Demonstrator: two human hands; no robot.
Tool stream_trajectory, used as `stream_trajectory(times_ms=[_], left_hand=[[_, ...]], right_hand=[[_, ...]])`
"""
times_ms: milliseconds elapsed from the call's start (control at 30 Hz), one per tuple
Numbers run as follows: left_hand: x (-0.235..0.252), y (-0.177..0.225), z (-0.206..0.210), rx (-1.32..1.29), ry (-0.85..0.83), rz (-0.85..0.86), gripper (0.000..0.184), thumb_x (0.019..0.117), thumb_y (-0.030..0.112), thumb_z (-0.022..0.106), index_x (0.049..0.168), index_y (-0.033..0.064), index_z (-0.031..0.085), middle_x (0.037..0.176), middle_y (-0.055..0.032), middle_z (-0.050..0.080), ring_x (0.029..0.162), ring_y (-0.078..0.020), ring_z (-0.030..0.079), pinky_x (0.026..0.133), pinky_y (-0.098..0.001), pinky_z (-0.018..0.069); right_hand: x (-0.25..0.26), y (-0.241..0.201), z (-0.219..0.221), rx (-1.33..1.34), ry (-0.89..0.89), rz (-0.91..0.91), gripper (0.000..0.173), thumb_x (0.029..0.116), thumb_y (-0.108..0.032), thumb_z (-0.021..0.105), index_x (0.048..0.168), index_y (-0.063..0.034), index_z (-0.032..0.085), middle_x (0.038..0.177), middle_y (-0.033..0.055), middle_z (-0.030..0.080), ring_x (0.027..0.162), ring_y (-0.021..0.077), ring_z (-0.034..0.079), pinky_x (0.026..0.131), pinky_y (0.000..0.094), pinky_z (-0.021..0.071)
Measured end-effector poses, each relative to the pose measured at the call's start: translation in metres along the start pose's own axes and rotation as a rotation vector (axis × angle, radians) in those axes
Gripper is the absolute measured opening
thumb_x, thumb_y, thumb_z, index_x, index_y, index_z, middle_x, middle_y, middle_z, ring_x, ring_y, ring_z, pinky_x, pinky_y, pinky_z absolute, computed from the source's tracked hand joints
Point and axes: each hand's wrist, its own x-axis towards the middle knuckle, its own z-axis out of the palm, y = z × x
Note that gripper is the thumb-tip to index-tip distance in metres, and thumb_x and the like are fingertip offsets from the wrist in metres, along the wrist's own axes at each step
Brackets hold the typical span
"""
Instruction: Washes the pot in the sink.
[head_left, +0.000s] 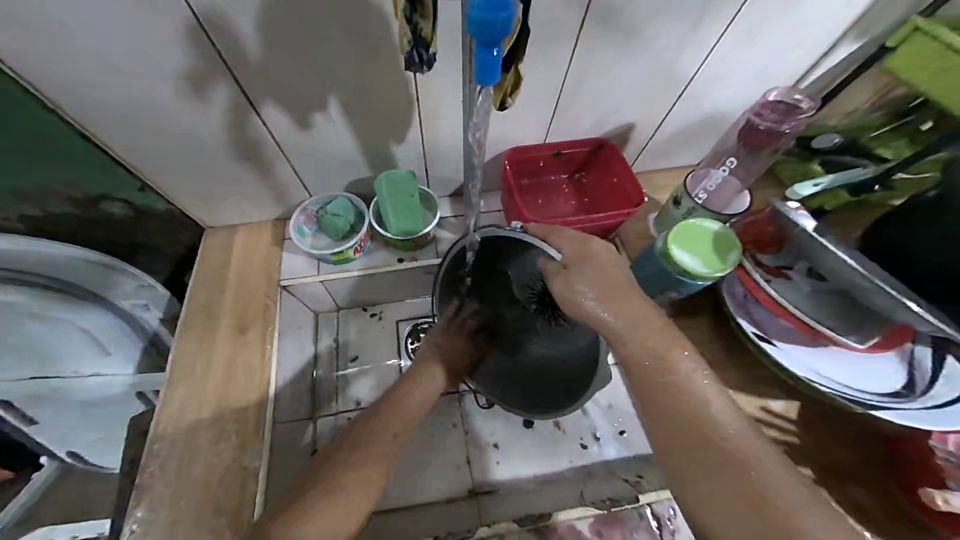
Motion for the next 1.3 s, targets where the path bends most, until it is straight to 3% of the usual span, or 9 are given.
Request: stream_trajectory(times_ms=[133,267,500,633,833,900,1033,1233,1300], left_hand=[[0.015,0.005,-0.027,-0.043,0.018,-0.198,0.048,0.1062,0.016,0.047,0.153,0.006,0.044,0.167,-0.0104,0.03,0.157,-0.0319,0.016,0.128,-0.0469,0.009],[0.011,0.057,0.004,-0.312,-0.054,-0.118,0.039,0.1054,0.029,0.054,0.14,0.0137,0.063,0.151,-0.0135,0.052,0.141,-0.0336,0.046,0.118,-0.0521,0.0359],[-0.041,0.121,-0.041,-1.071,-0.006,0.022,0.053,0.1113,0.039,0.032,0.15,0.009,0.05,0.152,-0.0123,0.05,0.14,-0.0258,0.048,0.116,-0.0496,0.0378],[-0.053,0.095,-0.005,-0.729,0.078,0.04,0.048,0.1003,0.035,0.065,0.144,0.0169,0.059,0.149,-0.0113,0.054,0.13,-0.0259,0.058,0.107,-0.0485,0.0491],[-0.034,0.021,0.004,-0.114,-0.007,-0.092,0.058,0.0861,0.011,0.078,0.141,0.0202,0.061,0.156,-0.0161,0.044,0.146,-0.0367,0.038,0.123,-0.0531,0.0266],[-0.032,0.029,0.006,-0.139,0.076,-0.046,0.048,0.0876,0.007,0.074,0.134,0.0166,0.067,0.15,-0.0197,0.05,0.143,-0.0389,0.042,0.123,-0.057,0.0248],[-0.035,0.052,0.03,-0.256,0.246,0.086,0.043,0.0874,0.007,0.075,0.128,0.0204,0.072,0.137,-0.0174,0.061,0.127,-0.0388,0.058,0.106,-0.057,0.0473],[-0.048,0.128,-0.028,-0.755,0.057,-0.172,0.036,0.1054,0.028,0.056,0.136,0.0103,0.065,0.142,-0.0164,0.058,0.124,-0.0303,0.061,0.106,-0.048,0.0486],[-0.049,0.15,-0.048,-0.941,0.065,-0.259,0.038,0.1059,0.028,0.055,0.133,0.0027,0.064,0.137,-0.0184,0.061,0.118,-0.0296,0.064,0.103,-0.0462,0.0502]], right_hand=[[0.007,0.009,-0.006,0.072,0.022,0.053,0.043,0.107,-0.009,0.048,0.149,-0.0153,0.054,0.144,0.0151,0.06,0.134,0.0344,0.056,0.109,0.0589,0.0431],[0.013,0.015,-0.007,0.102,0.009,0.033,0.041,0.1071,-0.01,0.048,0.146,-0.0175,0.058,0.141,0.013,0.063,0.132,0.0309,0.058,0.109,0.0571,0.0435],[0.013,0.012,-0.007,0.086,0.032,0.078,0.042,0.1073,-0.011,0.048,0.148,-0.0161,0.056,0.142,0.0161,0.061,0.134,0.0348,0.056,0.11,0.06,0.0416],[0.013,0.015,-0.007,0.102,0.037,0.052,0.042,0.1061,-0.008,0.049,0.146,-0.0155,0.058,0.141,0.0146,0.062,0.133,0.0323,0.057,0.11,0.0569,0.0429],[0.014,-0.008,0.001,0.071,-0.011,0.029,0.043,0.1064,-0.012,0.047,0.148,-0.0172,0.056,0.142,0.0137,0.061,0.133,0.0337,0.057,0.109,0.0593,0.0434],[0.022,0.0,-0.002,0.139,0.016,0.027,0.039,0.1051,-0.015,0.052,0.143,-0.0164,0.061,0.137,0.0147,0.065,0.128,0.0342,0.06,0.105,0.0613,0.0448],[0.031,0.017,-0.008,0.217,-0.007,0.015,0.037,0.1007,-0.031,0.065,0.133,-0.0124,0.067,0.125,0.0155,0.069,0.117,0.0334,0.063,0.098,0.0621,0.0467],[-0.015,-0.001,-0.007,0.011,-0.049,0.022,0.051,0.1067,-0.017,0.054,0.156,-0.0112,0.042,0.152,0.019,0.05,0.138,0.0374,0.051,0.111,0.06,0.0414],[-0.03,-0.007,0.005,-0.027,0.0,0.006,0.049,0.1079,-0.012,0.047,0.157,-0.0081,0.04,0.158,0.0194,0.044,0.147,0.0374,0.04,0.119,0.0613,0.0298]])
